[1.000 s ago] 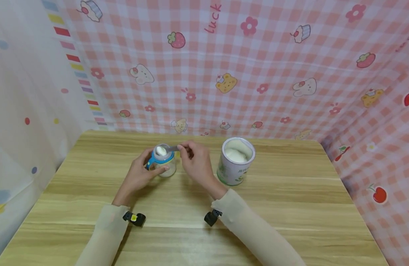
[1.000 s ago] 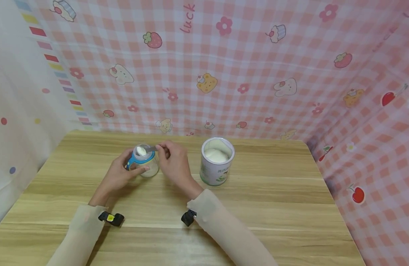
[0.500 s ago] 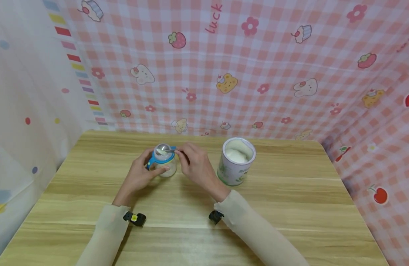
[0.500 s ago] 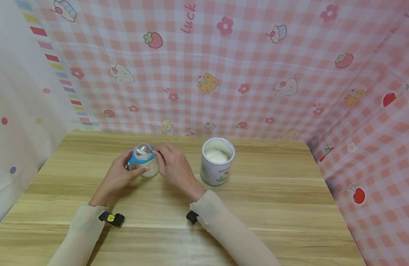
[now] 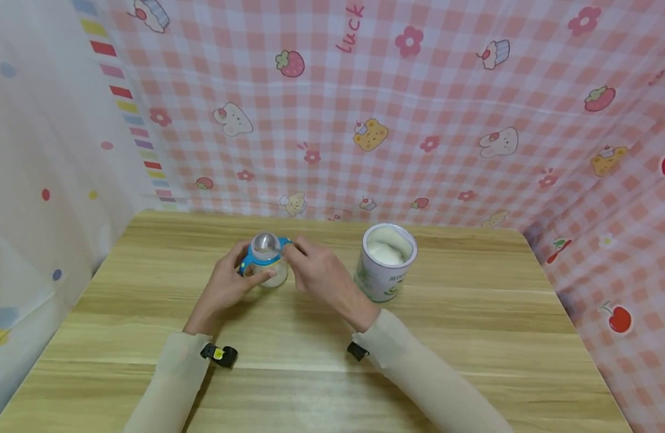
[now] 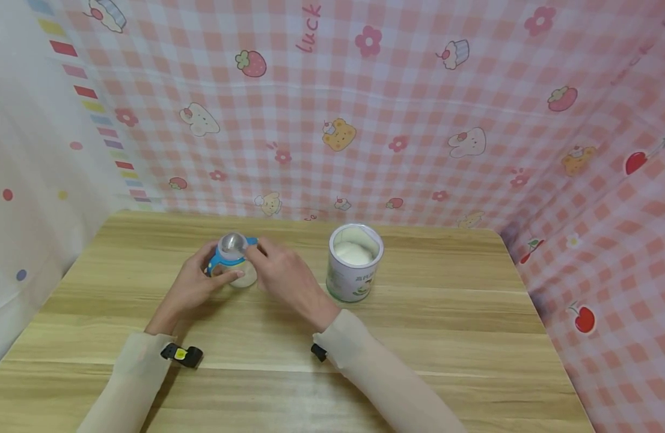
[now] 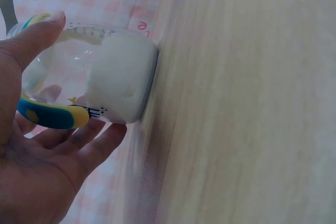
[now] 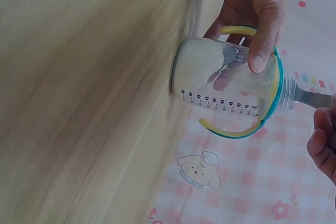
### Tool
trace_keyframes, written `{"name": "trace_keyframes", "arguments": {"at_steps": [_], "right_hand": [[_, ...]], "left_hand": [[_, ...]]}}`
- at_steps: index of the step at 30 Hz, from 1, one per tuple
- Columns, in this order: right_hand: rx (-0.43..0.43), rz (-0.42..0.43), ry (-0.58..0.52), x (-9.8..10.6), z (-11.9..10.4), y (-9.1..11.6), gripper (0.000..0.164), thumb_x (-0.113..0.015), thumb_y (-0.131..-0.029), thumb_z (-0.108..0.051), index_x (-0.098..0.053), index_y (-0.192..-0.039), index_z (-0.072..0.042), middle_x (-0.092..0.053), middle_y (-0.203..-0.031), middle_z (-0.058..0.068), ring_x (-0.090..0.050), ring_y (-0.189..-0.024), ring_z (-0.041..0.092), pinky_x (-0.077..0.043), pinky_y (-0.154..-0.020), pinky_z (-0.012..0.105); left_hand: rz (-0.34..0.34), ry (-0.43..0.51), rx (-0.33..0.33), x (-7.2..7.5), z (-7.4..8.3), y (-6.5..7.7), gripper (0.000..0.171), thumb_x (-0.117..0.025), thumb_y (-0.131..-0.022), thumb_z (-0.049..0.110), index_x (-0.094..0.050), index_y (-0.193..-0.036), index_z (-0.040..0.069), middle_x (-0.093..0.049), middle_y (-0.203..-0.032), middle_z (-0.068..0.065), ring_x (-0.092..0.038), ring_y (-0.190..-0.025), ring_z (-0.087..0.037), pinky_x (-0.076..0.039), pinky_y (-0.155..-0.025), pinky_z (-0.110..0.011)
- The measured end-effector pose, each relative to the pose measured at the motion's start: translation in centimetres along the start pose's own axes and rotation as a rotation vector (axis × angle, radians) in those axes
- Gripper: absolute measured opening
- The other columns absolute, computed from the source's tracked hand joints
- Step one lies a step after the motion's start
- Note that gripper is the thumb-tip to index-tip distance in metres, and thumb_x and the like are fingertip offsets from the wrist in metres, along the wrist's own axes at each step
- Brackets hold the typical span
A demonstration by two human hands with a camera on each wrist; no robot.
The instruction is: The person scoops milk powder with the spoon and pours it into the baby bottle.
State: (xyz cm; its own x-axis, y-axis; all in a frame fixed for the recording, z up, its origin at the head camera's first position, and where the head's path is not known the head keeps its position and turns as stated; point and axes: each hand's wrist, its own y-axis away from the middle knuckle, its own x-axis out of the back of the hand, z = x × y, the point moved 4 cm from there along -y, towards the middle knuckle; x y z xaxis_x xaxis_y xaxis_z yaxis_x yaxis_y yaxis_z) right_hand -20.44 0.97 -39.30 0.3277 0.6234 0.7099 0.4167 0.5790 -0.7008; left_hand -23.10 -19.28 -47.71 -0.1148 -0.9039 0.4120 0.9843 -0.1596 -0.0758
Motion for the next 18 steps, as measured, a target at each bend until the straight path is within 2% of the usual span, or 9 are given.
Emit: {"name": "trace_keyframes", "arguments": {"at_steps": [3,8,12,18], "right_hand": [[0.019,-0.025,0.03,0.1,-0.06,0.05,0.008,-0.059,-0.1,0.001,-0.065,-0.103,-0.004,-0.056,-0.082,0.004,-0.047,-0.062,0.009,-0.043,-0.054,0.014],[0.027,-0.075,0.055,0.25,-0.18,0.14,0.034,-0.058,-0.085,0.017,-0.069,-0.109,-0.004,-0.059,-0.087,0.006,-0.053,-0.068,0.011,-0.048,-0.057,0.016],[0.046,-0.11,0.107,0.29,-0.3,0.3,0.042,-0.061,-0.08,0.018,-0.071,-0.114,-0.005,-0.062,-0.093,0.006,-0.059,-0.073,0.012,-0.054,-0.059,0.018],[0.044,-0.116,0.132,0.21,-0.39,0.49,0.047,-0.063,-0.078,0.015,-0.071,-0.118,-0.007,-0.063,-0.095,0.006,-0.061,-0.073,0.012,-0.053,-0.055,0.019]], "left_hand": [[0.001,0.001,-0.001,-0.08,0.04,-0.01,0.071,-0.084,-0.086,0.04,-0.048,-0.146,0.025,-0.06,-0.142,-0.006,-0.054,-0.133,-0.028,-0.048,-0.108,-0.05],[-0.001,-0.012,-0.003,-0.08,0.12,0.02,0.072,-0.083,-0.087,0.041,-0.048,-0.147,0.025,-0.06,-0.141,-0.006,-0.055,-0.129,-0.026,-0.049,-0.105,-0.045],[-0.003,-0.015,0.002,-0.14,0.26,0.01,0.071,-0.083,-0.087,0.04,-0.048,-0.147,0.025,-0.061,-0.141,-0.005,-0.056,-0.124,-0.025,-0.048,-0.101,-0.042],[0.002,-0.012,0.007,-0.08,0.12,0.1,0.068,-0.083,-0.087,0.038,-0.049,-0.145,0.025,-0.061,-0.14,-0.006,-0.055,-0.128,-0.026,-0.048,-0.106,-0.046]]}}
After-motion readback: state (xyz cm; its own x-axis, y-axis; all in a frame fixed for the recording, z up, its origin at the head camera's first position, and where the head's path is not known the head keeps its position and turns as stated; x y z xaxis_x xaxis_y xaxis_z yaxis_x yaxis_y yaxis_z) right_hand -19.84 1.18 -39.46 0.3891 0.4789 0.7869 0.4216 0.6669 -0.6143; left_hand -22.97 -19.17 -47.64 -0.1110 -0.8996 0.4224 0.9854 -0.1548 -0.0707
